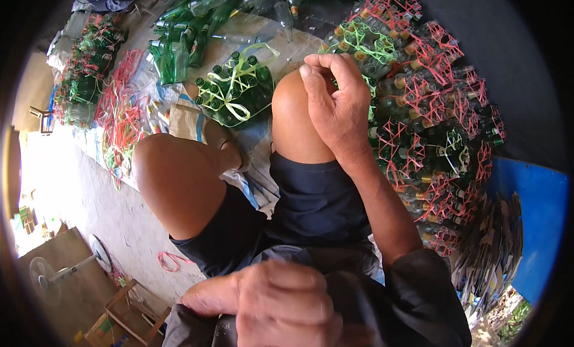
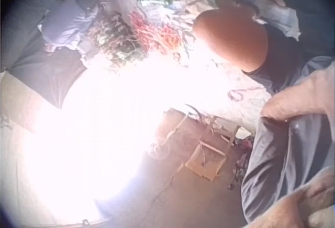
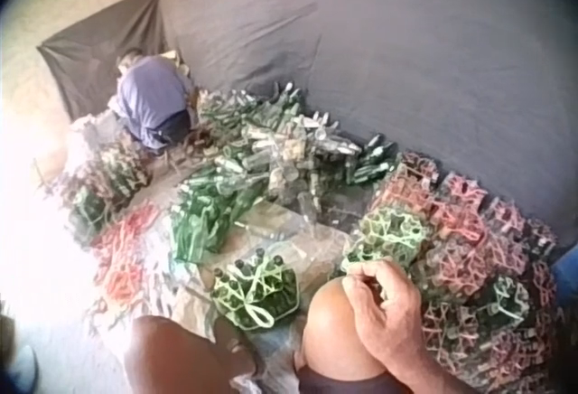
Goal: The person picks up green glass bottles and clear glass bottles from a pile on the floor and places them into plastic carriers. They then take long green plastic strips and begin to tie or secure a carrier by looping the strip around their leg and through the carrier structure.
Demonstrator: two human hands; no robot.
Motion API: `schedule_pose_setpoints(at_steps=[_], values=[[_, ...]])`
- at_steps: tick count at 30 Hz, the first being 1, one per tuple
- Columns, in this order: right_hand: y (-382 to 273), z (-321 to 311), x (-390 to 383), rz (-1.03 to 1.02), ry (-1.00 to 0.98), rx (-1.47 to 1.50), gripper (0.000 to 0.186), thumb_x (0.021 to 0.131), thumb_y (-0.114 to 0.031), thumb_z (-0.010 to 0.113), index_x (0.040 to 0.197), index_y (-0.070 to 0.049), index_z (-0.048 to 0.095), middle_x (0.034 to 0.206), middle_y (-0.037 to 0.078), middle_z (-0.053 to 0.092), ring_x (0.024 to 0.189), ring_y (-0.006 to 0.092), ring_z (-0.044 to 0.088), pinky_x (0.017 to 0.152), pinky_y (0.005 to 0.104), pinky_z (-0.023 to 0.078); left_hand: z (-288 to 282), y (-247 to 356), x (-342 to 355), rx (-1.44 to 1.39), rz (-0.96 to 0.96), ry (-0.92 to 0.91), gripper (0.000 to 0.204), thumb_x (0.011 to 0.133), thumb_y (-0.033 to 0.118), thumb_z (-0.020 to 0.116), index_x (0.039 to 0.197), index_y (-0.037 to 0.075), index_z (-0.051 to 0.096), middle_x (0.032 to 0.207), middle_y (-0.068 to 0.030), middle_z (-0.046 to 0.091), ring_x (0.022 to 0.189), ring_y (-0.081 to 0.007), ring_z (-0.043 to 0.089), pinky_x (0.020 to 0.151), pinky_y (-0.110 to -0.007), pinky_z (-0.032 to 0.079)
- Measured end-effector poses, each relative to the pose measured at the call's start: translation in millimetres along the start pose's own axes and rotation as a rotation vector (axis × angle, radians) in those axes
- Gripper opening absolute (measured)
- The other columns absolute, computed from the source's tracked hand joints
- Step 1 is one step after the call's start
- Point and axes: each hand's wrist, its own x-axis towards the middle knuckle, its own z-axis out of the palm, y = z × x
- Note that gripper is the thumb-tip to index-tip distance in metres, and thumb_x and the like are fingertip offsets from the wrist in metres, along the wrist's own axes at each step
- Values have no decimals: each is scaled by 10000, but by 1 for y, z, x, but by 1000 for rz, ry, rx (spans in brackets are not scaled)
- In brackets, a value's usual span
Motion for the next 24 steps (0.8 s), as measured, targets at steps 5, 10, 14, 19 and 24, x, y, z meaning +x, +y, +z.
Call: schedule_pose_setpoints(at_steps=[5, 10, 14, 19, 24], values=[[-2, 7, 7, -4, -55, 26, 131, 959, -69, 725, 1054, 20, 703, 963, 78, 687, 843, 149, 678, 773, 276, 548, -61, -11, 15, 266, -191, -258, 336, 726, 281, 902, 688, 103, 620, 664, -39, 585, 587, -216, 554, 571, -285, 432], [5, -3, 18, 174, -190, 35, 222, 975, -181, 717, 1084, 13, 728, 979, 70, 722, 860, 128, 671, 792, 285, 540, -99, -57, 62, 534, -666, 152, 313, 811, 162, 889, 741, 112, 588, 648, 37, 530, 579, -83, 468, 569, -246, 343], [12, 2, 27, 407, -280, 227, 278, 994, -259, 714, 1108, -8, 745, 963, 15, 727, 879, 87, 644, 819, 259, 507, -147, -108, 73, 492, -742, 399, 282, 904, 117, 843, 735, 105, 618, 641, 91, 527, 576, -4, 422, 518, -209, 292], [93, 2, -13, 745, -446, 170, 292, 1021, -303, 643, 1080, -43, 760, 984, 33, 733, 946, 141, 691, 859, 282, 540, -219, -139, 12, 538, -1037, 513, 368, 931, 136, 814, 681, 152, 546, 614, 87, 433, 516, -24, 346, 478, -227, 236], [191, -32, -126, 975, -800, -42, 235, 963, -268, 673, 1008, -58, 767, 911, 51, 751, 847, 152, 707, 760, 343, 581, -223, -153, 6, 146, -1086, 552, 335, 1005, 106, 716, 729, 167, 536, 633, 100, 340, 530, -22, 228, 484, -247, 187]])
